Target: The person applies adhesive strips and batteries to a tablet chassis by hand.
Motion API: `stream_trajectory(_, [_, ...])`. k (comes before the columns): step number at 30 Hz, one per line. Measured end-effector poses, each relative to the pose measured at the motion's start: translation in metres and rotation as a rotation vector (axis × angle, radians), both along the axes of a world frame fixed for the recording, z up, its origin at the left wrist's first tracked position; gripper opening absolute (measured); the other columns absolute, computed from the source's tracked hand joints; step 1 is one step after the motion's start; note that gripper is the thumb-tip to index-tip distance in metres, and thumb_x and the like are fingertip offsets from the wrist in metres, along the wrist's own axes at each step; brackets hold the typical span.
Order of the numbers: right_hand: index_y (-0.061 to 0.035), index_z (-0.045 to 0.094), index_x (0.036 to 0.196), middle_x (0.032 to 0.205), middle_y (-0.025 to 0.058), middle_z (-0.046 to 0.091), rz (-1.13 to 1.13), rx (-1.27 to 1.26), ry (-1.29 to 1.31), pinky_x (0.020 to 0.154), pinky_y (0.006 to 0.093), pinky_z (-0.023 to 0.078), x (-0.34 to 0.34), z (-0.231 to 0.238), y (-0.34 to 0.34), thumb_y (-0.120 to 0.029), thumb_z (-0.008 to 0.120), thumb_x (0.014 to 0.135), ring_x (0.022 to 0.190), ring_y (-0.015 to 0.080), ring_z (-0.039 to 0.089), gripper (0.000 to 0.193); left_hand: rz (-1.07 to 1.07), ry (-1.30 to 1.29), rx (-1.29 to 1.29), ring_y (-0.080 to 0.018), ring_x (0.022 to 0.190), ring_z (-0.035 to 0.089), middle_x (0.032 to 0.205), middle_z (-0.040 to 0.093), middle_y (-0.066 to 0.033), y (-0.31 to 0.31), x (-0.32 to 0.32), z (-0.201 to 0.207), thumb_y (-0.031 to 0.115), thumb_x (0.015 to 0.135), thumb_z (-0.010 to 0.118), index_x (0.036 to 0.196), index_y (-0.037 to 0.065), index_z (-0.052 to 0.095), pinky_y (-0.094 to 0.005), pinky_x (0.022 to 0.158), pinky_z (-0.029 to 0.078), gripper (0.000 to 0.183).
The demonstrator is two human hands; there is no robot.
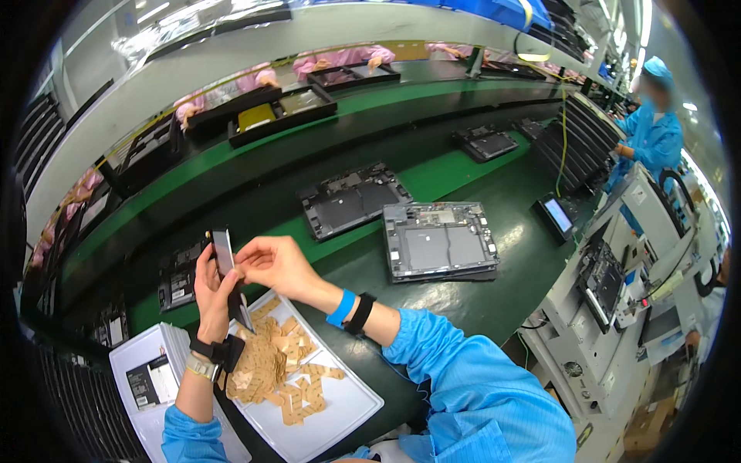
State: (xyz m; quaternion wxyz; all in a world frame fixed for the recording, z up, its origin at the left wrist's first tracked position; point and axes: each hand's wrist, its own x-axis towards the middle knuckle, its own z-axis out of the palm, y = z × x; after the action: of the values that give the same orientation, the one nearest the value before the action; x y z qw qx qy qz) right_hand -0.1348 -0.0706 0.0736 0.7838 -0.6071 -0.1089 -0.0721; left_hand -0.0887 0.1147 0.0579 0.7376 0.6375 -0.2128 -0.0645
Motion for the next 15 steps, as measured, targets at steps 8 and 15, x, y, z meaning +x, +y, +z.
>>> stream_trajectory(8, [0.0060,0.069,0.110,0.097,0.0093,0.074,0.136,0.108,0.028,0.082,0.0280,0.059,-0.008,0.000,0.006,0.002,0.069,0.095,0.085,0.0137,0.072,0.016,-0.045,-0.008,0.114,-0.0193,0.130,0.050,0.140,0.053,-0.0128,-0.002,0.006,-0.013,0.027,0.099,0.068,0.159,-0.002,0.026,-0.0332,0.113,0.039,0.079])
stream_trajectory(15, [0.0039,0.071,0.110,0.103,0.0094,0.074,-0.139,-0.075,-0.026,0.083,0.0267,0.058,0.014,-0.014,-0.015,0.002,0.067,0.096,0.091,0.0128,0.071,0.015,-0.047,0.189,-0.087,-0.0196,0.102,0.068,0.130,0.061,-0.0160,0.000,0.005,0.007,0.046,0.101,0.061,0.155,0.001,0.032,-0.0346,0.083,0.057,0.076])
